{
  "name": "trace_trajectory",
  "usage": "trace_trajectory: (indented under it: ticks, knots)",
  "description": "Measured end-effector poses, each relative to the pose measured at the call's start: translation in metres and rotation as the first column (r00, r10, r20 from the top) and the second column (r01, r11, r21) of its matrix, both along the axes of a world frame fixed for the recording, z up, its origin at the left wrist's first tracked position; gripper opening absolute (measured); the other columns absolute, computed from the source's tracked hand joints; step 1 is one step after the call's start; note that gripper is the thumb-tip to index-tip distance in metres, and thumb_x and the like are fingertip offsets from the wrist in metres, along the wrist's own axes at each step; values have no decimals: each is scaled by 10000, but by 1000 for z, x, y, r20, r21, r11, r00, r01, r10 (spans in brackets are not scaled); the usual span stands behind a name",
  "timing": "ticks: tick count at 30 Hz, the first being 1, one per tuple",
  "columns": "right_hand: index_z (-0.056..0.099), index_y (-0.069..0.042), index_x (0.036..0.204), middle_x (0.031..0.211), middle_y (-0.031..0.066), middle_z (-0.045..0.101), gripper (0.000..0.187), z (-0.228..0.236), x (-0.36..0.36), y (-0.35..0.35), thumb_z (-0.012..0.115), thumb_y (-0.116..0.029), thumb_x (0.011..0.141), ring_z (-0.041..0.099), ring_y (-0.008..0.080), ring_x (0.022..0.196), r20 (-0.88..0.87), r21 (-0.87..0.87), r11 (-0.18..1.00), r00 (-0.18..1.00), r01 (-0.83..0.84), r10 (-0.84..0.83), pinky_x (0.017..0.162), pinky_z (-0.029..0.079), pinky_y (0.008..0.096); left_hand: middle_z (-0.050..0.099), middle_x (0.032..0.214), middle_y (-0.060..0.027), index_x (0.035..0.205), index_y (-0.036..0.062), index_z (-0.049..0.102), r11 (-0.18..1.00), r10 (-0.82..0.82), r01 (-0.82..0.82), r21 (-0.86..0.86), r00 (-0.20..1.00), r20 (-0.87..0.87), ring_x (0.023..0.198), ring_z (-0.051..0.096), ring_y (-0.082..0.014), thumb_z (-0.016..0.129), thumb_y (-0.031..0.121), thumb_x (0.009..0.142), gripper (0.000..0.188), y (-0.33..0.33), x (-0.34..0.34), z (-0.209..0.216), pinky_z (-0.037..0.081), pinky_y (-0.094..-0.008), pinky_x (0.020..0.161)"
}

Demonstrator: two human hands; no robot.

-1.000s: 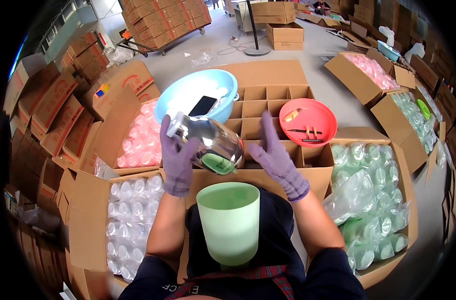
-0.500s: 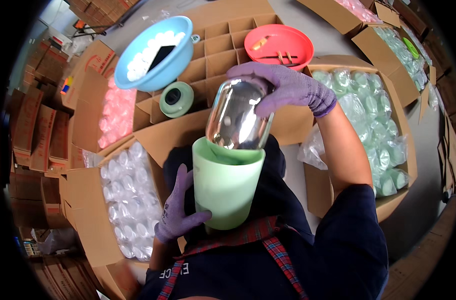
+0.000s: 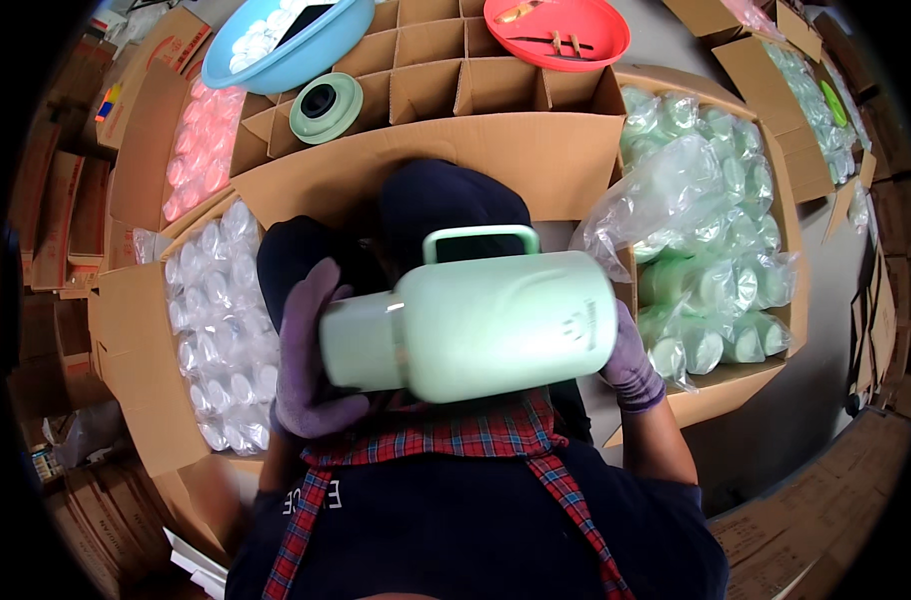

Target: The person assembles thermos flasks by inserting stainless steel inner liners into colored plastic outer shells. They then screw on the lids, place the assembled units into plastic bags, and set them aside in a box.

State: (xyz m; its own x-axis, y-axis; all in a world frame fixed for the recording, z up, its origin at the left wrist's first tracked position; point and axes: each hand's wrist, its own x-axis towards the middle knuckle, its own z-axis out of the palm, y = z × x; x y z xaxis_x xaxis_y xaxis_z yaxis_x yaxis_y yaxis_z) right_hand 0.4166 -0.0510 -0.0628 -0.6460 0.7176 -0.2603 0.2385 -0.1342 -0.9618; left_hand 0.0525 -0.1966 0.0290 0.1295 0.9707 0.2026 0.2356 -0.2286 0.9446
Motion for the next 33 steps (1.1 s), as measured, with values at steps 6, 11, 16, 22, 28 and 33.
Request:
trace_trajectory:
  ticks: [6, 11, 16, 22, 28, 33]
  knots:
    - [521, -36, 1381, 1336, 120, 605, 482, -55, 28, -1, 652, -215, 953, 616, 277, 1183, 25, 312, 950, 999, 29, -39, 1010, 505, 403, 525, 1319, -234, 1371, 15, 520, 980, 38, 53, 194, 898, -438, 1135, 587, -406, 763, 115, 776, 651, 50, 28, 30, 496, -447, 973]
    - [512, -36, 1389, 1343, 123, 601, 486, -67, 24, -9, 643, -224, 960, 615, 274, 1187, -61, 209, 975, 996, 81, -70, 1010, 508, 402, 656, 876, -118, 1186, -16, 563, 827, 187, -71, -558, 970, 154, 759, 665, -140, 599, 281, 959, 376, 39, -17, 27, 532, -307, 661]
    - [503, -36, 1396, 1350, 126, 596, 489, -73, 18, -1, 634, -233, 968, 614, 271, 1191, -74, 176, 982, 996, 68, -56, 1011, 511, 401, 350, 1530, -273, 1527, -32, 296, 998, 32, 12, 63, 762, -647, 1404, 354, -471, 860, 576, 642, 1213, 30, 19, 22, 300, -548, 1161]
    - [492, -37, 1405, 1358, 130, 590, 494, -74, 8, 5, 623, -244, 976, 612, 268, 1196, -94, 150, 985, 993, 85, -71, 1011, 514, 400, 488, 1432, -214, 1474, -36, 377, 951, 48, -34, 308, 998, -35, 1323, 493, -397, 940, 342, 624, 1088, 65, 71, 8, 391, -486, 1115]
    - [481, -37, 1414, 1366, 134, 585, 499, -81, 0, 15, 612, -256, 985, 611, 264, 1201, -114, 122, 988, 990, 92, -78, 1012, 518, 399, 542, 1399, -180, 1427, -6, 455, 896, -12, 2, 445, 1000, 22, 1292, 529, -401, 873, 318, 724, 880, 68, 68, 21, 374, -565, 1110]
    - [472, -37, 1421, 1373, 137, 580, 503, -84, -4, 20, 603, -265, 992, 610, 261, 1205, -124, 102, 991, 990, 84, -71, 1012, 521, 398, 585, 1315, -167, 1367, -26, 503, 852, -11, -15, 524, 999, 46, 1255, 553, -385, 914, 307, 683, 865, 69, 68, 16, 374, -581, 1096]
